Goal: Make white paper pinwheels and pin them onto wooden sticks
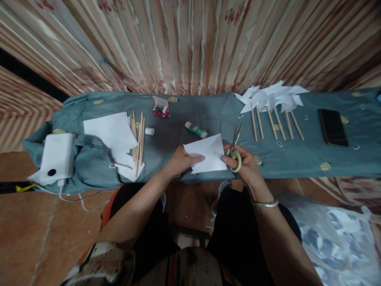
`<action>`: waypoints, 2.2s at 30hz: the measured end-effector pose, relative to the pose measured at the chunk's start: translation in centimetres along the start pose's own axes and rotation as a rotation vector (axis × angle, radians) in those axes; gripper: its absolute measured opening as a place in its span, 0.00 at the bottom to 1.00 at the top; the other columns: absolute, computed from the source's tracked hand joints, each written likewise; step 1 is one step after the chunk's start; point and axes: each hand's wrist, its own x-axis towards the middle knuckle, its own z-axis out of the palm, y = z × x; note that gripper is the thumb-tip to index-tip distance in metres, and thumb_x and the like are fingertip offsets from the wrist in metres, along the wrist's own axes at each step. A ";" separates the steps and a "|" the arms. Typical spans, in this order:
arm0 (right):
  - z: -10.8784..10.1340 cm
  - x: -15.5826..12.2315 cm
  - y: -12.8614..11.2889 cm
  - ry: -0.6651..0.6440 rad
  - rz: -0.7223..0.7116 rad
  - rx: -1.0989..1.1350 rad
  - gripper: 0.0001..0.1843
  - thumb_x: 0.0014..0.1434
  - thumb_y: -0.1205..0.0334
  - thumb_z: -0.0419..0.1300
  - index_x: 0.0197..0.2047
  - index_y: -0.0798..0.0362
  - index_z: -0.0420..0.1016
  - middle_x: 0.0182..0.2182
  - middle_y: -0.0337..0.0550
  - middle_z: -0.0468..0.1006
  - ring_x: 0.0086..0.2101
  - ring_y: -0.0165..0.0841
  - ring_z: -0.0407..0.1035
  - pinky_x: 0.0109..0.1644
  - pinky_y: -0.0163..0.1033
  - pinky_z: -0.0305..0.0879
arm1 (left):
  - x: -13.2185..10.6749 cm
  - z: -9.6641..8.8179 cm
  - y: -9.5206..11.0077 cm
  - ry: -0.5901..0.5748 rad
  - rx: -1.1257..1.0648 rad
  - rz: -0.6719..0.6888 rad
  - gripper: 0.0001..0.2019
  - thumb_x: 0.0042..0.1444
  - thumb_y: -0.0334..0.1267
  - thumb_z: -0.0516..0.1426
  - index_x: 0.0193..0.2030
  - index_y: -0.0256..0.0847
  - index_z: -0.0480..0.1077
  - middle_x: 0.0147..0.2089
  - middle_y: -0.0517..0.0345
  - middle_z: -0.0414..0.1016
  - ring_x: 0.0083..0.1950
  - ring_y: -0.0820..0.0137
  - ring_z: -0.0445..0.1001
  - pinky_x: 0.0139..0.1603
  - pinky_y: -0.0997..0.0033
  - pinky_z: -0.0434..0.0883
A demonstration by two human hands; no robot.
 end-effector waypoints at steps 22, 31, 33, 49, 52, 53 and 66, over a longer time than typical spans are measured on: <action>3.2 -0.7 0.5 0.010 -0.023 0.122 0.24 0.44 0.39 0.70 0.33 0.49 0.74 0.24 0.36 0.76 0.24 0.29 0.66 0.30 0.35 0.65 | 0.4 2.5 0.1 0.198 -0.542 0.003 0.22 0.42 0.42 0.70 0.44 0.37 0.74 0.46 0.50 0.81 0.49 0.60 0.78 0.49 0.62 0.74; 2.6 -2.9 0.9 -0.472 0.176 0.044 0.27 0.48 0.37 0.67 0.39 0.53 0.76 0.27 0.44 0.80 0.28 0.32 0.72 0.30 0.36 0.67 | 1.4 0.5 1.6 0.328 -0.536 0.084 0.16 0.49 0.41 0.67 0.43 0.38 0.74 0.46 0.53 0.81 0.49 0.62 0.78 0.45 0.67 0.74; 2.8 -3.0 0.9 -0.505 0.173 0.023 0.27 0.49 0.37 0.67 0.39 0.53 0.76 0.26 0.42 0.79 0.27 0.31 0.72 0.29 0.35 0.67 | 1.4 0.7 1.5 0.317 -0.534 0.069 0.15 0.49 0.40 0.66 0.42 0.38 0.74 0.43 0.53 0.81 0.46 0.63 0.79 0.42 0.68 0.74; 3.3 -2.7 1.0 -0.478 0.172 0.028 0.26 0.47 0.37 0.68 0.35 0.52 0.76 0.23 0.37 0.76 0.22 0.26 0.67 0.29 0.33 0.69 | 1.2 1.8 1.0 0.304 -0.601 0.043 0.08 0.53 0.36 0.64 0.40 0.37 0.74 0.42 0.53 0.81 0.45 0.64 0.79 0.44 0.66 0.75; 3.3 -2.7 1.0 -0.464 0.175 0.025 0.26 0.46 0.37 0.69 0.35 0.52 0.76 0.24 0.37 0.76 0.23 0.26 0.67 0.29 0.33 0.68 | 1.2 1.8 0.9 0.294 -0.612 0.040 0.10 0.52 0.36 0.64 0.41 0.37 0.74 0.44 0.52 0.81 0.48 0.63 0.79 0.48 0.64 0.75; 3.4 -2.7 1.0 -0.459 0.175 0.023 0.26 0.46 0.37 0.69 0.35 0.52 0.76 0.24 0.37 0.76 0.23 0.26 0.67 0.28 0.33 0.67 | 1.2 1.8 0.9 0.295 -0.616 0.038 0.10 0.52 0.36 0.65 0.41 0.37 0.74 0.44 0.52 0.81 0.48 0.62 0.79 0.48 0.64 0.75; 3.5 -2.7 1.1 -0.433 0.190 0.027 0.26 0.45 0.38 0.69 0.34 0.52 0.76 0.22 0.37 0.76 0.23 0.27 0.69 0.28 0.33 0.66 | 0.9 2.1 1.3 0.325 -0.606 -0.023 0.04 0.55 0.33 0.62 0.38 0.38 0.75 0.41 0.54 0.81 0.44 0.64 0.79 0.43 0.66 0.75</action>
